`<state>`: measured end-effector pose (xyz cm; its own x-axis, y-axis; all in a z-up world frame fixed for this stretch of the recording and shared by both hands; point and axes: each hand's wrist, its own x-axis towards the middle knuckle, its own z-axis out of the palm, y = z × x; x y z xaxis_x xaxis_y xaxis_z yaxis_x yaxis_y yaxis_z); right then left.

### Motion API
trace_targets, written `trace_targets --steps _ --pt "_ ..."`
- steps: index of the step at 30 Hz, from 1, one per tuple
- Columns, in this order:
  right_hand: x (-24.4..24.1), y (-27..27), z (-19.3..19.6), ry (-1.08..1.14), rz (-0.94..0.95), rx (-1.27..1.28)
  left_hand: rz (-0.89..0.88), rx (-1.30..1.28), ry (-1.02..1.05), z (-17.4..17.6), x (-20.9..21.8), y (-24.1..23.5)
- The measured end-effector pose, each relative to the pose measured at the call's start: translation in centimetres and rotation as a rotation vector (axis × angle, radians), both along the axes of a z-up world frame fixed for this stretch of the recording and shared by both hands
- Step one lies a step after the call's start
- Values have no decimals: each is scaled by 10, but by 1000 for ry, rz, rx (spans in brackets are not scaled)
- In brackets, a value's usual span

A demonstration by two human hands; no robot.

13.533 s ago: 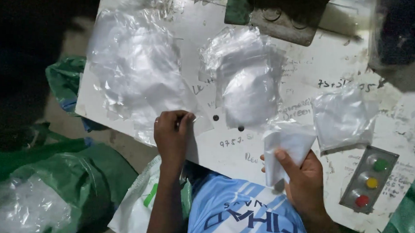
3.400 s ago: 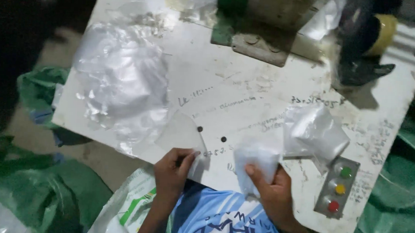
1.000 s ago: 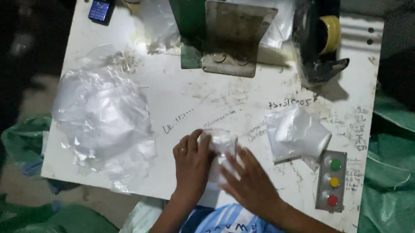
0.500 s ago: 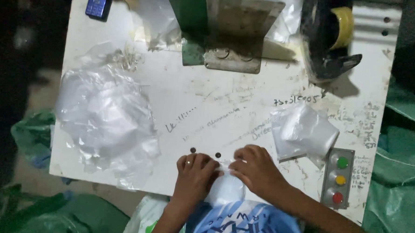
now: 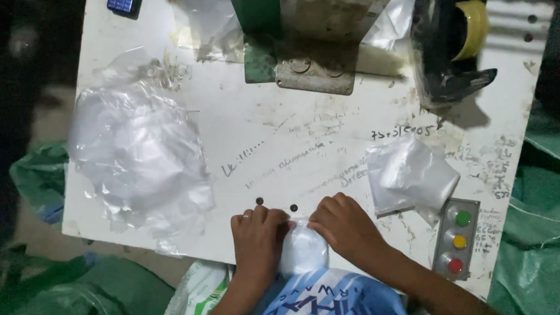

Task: Folding individual plastic bags and placing them into a larger collection sack at a workbench.

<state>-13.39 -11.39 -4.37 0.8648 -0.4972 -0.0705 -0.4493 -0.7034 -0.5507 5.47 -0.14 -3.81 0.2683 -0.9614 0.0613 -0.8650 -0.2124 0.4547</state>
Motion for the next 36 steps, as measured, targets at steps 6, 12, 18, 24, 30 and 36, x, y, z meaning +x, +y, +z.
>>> trace_targets --steps 6,12,18,24,30,36 --pt "2 -32 83 99 -444 703 165 298 806 57 18 -14" --pt "-58 -135 101 -538 -747 -44 132 -282 657 96 4 -3" --pt "-73 -213 133 -269 -1121 195 -216 -572 185 79 -12 -13" --pt "-91 -186 102 -470 -1023 103 -207 -537 199 65 -24 -12" --pt "-109 -174 65 -103 -997 -61 -300 -528 189 59 -34 -20" --pt "-103 -141 91 -13 -1008 -121 -409 -544 168 58 -45 -31"
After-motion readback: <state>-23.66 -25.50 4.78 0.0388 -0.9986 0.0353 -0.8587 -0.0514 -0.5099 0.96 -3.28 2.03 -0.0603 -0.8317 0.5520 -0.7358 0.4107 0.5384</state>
